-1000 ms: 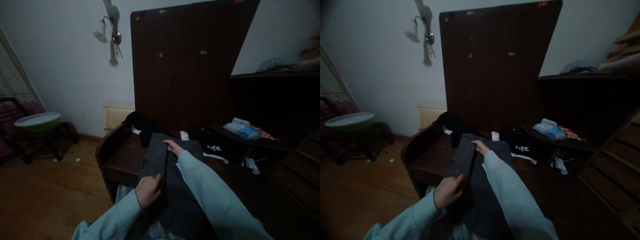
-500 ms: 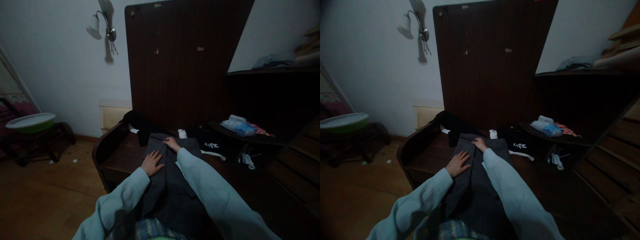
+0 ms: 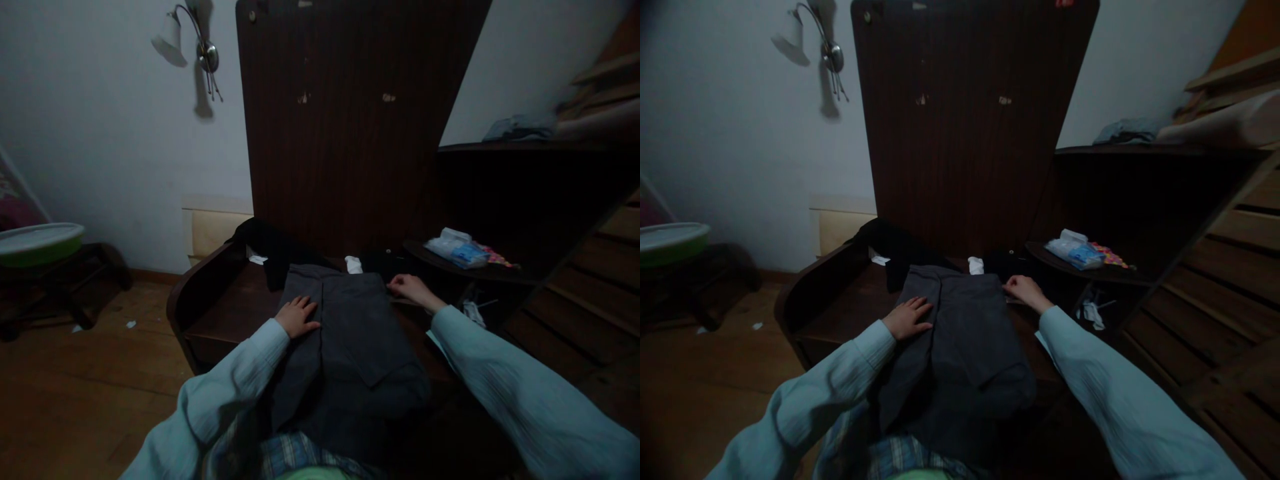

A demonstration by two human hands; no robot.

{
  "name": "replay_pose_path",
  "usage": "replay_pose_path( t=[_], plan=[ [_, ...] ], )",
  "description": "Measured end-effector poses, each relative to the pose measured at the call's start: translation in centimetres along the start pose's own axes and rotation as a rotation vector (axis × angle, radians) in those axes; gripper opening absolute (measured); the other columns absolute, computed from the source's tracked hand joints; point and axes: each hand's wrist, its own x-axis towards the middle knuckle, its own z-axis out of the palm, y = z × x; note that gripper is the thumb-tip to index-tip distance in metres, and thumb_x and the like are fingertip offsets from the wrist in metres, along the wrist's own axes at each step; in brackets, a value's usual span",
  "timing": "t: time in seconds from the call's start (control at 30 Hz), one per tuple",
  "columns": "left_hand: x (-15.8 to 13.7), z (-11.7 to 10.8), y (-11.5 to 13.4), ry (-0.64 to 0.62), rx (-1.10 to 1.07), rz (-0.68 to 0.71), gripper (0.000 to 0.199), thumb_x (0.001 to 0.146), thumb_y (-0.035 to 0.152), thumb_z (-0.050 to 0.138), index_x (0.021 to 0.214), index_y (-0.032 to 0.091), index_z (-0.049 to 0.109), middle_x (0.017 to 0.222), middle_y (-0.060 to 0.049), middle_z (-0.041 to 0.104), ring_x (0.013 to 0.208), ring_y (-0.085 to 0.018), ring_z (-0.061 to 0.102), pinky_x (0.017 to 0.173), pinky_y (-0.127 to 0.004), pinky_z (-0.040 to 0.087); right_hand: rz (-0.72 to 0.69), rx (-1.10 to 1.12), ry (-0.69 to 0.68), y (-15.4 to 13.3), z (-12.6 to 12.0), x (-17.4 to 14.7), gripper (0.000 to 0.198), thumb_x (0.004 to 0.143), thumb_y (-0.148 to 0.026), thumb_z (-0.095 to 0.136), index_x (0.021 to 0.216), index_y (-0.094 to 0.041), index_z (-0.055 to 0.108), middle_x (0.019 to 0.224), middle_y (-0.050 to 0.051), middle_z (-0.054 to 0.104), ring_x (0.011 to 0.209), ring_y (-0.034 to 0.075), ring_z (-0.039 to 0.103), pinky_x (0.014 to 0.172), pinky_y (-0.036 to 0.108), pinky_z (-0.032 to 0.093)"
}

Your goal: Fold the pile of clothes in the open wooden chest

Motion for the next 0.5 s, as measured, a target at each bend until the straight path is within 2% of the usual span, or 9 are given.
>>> replay_pose_path(
  t=[0.07,0.13,0.2,0.3,0.4,0.5],
  plan=[
    [0.8,0.0,0.8,0.05,-0.015,0.128,0.054,0.077,0.046,0.045,0.126,0.023,0.038,0.138,-0.01,0.029,0.126,-0.031,0.023,0.096,-0.049,0.025,0.048,-0.05,-0.067,1.4,0.5,-1.3,0.021,0.065,-0.036,0.059,0.058,-0.016,0.059,0.058,0.004,0.06,0.058,0.015,0.055,0.053,0.023,0.037],
    [1.6,0.4,1.5,0.048,-0.029,0.24,0.048,0.077,0.042,0.046,0.123,0.027,0.041,0.138,-0.006,0.029,0.126,-0.028,0.023,0.097,-0.05,0.023,0.072,0.042,-0.135,2.0,1.7,-2.4,0.023,0.063,-0.039,0.06,0.06,-0.016,0.058,0.057,0.002,0.059,0.056,0.014,0.054,0.051,0.022,0.037],
    [2.4,1.1,1.9,0.028,-0.028,0.265,0.042,0.078,0.039,0.046,0.118,0.026,0.046,0.135,-0.006,0.035,0.125,-0.027,0.026,0.097,-0.05,0.023,0.105,0.205,-0.17,2.0,3.1,-3.0,0.021,0.062,-0.036,0.06,0.063,-0.016,0.056,0.056,0.001,0.058,0.053,0.012,0.052,0.05,0.022,0.037],
    [3.2,2.2,1.9,0.056,-0.032,0.23,0.038,0.079,0.036,0.043,0.115,0.024,0.049,0.128,-0.007,0.044,0.12,-0.025,0.035,0.096,-0.046,0.027,0.133,0.398,-0.192,1.5,4.4,-3.2,0.013,0.06,-0.026,0.059,0.062,-0.016,0.051,0.056,-0.001,0.056,0.052,0.011,0.051,0.05,0.021,0.037],
    [3.4,3.0,1.7,0.132,-0.055,0.227,0.037,0.081,0.035,0.041,0.115,0.022,0.049,0.125,-0.008,0.048,0.116,-0.023,0.04,0.094,-0.042,0.031,0.146,0.416,-0.084,0.1,4.6,-3.2,0.01,0.058,-0.016,0.055,0.06,-0.018,0.045,0.056,-0.004,0.051,0.053,0.011,0.05,0.05,0.02,0.037],
    [3.3,3.4,1.7,0.205,-0.102,0.224,0.035,0.079,0.033,0.043,0.11,0.02,0.052,0.121,-0.009,0.05,0.112,-0.023,0.042,0.093,-0.042,0.032,0.076,0.275,0.085,-2.9,4.7,-3.4,0.013,0.057,-0.013,0.052,0.06,-0.019,0.041,0.057,-0.005,0.048,0.056,0.011,0.048,0.05,0.019,0.033]
  ],
)
